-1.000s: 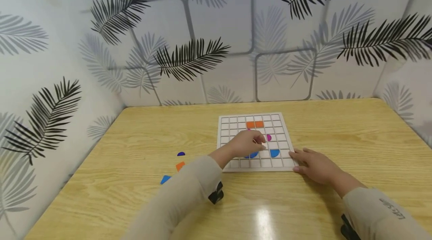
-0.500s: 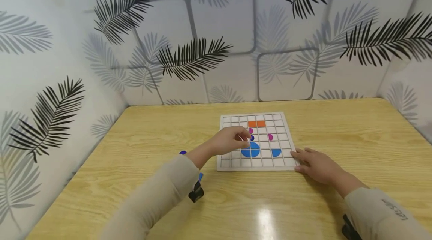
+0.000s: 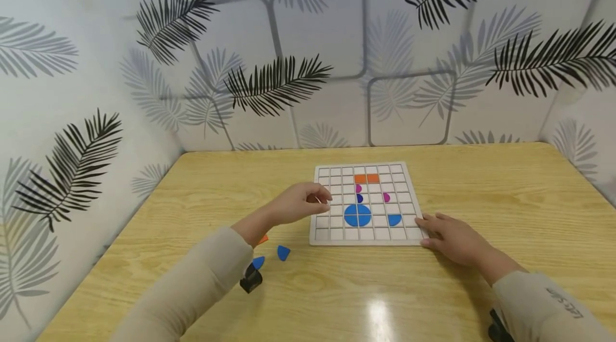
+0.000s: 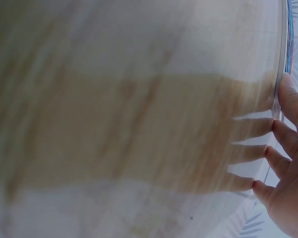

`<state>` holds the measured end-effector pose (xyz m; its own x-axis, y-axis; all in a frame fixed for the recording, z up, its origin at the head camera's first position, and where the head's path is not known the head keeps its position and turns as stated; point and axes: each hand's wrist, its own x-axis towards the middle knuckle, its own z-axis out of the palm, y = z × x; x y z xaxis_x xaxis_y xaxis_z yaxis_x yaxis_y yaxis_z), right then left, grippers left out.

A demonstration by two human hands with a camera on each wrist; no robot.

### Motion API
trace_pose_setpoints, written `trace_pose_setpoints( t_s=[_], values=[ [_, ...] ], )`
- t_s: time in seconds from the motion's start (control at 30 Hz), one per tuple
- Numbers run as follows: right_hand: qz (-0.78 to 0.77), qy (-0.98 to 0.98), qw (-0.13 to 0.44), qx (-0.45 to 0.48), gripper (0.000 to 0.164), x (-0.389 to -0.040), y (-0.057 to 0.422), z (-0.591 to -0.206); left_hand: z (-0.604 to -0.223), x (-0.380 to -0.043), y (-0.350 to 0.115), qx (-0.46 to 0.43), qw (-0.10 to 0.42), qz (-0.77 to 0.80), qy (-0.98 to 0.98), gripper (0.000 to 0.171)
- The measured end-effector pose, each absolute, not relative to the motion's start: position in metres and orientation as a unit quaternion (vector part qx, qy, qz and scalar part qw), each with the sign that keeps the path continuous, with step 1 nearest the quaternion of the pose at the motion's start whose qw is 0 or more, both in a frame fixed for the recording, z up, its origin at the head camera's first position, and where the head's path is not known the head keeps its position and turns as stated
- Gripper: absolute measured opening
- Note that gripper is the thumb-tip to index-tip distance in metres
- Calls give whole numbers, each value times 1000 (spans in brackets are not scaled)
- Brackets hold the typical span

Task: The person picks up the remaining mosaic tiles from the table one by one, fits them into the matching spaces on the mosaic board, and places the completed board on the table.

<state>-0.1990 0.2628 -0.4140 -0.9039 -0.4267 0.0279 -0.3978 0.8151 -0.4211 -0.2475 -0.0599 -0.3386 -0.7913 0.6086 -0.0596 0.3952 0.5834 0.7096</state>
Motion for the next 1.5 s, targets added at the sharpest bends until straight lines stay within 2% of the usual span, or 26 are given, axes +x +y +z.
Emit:
trace_pose_setpoints(
  t_s=[0.83,1.2,1.5],
  values=[
    [-212,953,37,-211,55,-200,261,-413,-351,-223,-147,234,159,391,875,25],
    [-218,951,32,-217,53,-198,264,-416,-366,-209,-183,182,188,411,873,30],
    [-221,950,29,-219,53,-198,262,-414,-376,-206,-205,159,179,358,903,27]
  ],
)
